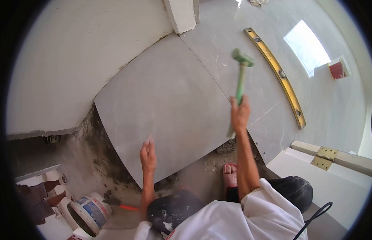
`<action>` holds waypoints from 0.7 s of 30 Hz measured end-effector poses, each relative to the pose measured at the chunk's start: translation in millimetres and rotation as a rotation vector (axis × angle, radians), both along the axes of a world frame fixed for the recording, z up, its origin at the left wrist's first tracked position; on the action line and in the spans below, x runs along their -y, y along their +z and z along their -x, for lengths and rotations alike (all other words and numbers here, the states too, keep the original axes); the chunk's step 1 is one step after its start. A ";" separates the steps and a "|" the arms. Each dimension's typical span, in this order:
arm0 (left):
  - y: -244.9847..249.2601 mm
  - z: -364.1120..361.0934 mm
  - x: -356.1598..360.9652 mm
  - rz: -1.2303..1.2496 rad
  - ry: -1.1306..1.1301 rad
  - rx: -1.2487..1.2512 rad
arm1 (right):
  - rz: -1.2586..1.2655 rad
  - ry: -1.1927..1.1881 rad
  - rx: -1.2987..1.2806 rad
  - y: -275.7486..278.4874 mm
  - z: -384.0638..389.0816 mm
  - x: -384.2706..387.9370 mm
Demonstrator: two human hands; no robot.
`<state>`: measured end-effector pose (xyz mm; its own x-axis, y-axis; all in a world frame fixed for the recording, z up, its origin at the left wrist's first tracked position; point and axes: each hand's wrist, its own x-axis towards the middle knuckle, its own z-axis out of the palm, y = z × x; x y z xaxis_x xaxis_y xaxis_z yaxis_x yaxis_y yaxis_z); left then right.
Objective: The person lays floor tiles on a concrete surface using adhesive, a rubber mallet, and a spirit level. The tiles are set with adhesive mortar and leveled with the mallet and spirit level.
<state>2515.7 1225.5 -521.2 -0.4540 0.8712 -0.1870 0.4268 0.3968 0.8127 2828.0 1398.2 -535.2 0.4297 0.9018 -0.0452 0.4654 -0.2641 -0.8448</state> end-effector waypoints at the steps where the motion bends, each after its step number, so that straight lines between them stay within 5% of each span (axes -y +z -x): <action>1: 19.4 -18.9 -29.2 0.027 -0.001 0.257 | -0.081 0.139 -0.014 -8.1 46.4 21.7; 3: 23.6 -31.1 -63.5 0.003 0.010 0.515 | -0.015 0.397 -0.358 16.4 131.3 73.2; 5: 13.9 -28.5 -80.5 -0.092 0.017 0.644 | -0.297 0.622 -0.496 15.9 176.1 96.2; 8: 17.8 21.7 -62.8 -0.145 0.473 0.523 | -0.354 0.677 -0.022 -35.0 126.3 21.5; 9: 10.6 52.0 -57.5 -0.138 0.632 0.471 | -0.178 0.684 0.459 -29.8 93.4 -13.2; 10: 1.0 88.8 -51.4 -0.156 0.676 0.515 | -0.084 0.720 0.668 -39.9 55.0 -43.3; 16: 5.0 129.7 -117.7 -0.643 1.081 0.430 | 0.052 0.884 0.873 -57.2 -9.6 -52.2; 18: -36.5 123.3 -149.3 -0.429 0.977 0.582 | 0.073 0.868 0.875 -53.7 -4.9 -54.5; 20: -34.9 119.8 -166.3 -0.005 0.599 0.758 | 0.074 0.878 0.837 -54.4 -4.7 -51.3; 21: -30.0 104.7 -177.2 -0.098 0.593 0.721 | 0.077 0.878 0.825 -55.2 -7.8 -52.8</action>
<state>2411.0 1402.7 -551.2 -0.6321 0.5616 -0.5340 -0.4429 0.3036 0.8436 2835.8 1451.0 -590.4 -0.4033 0.9081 -0.1125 0.9037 0.3760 -0.2046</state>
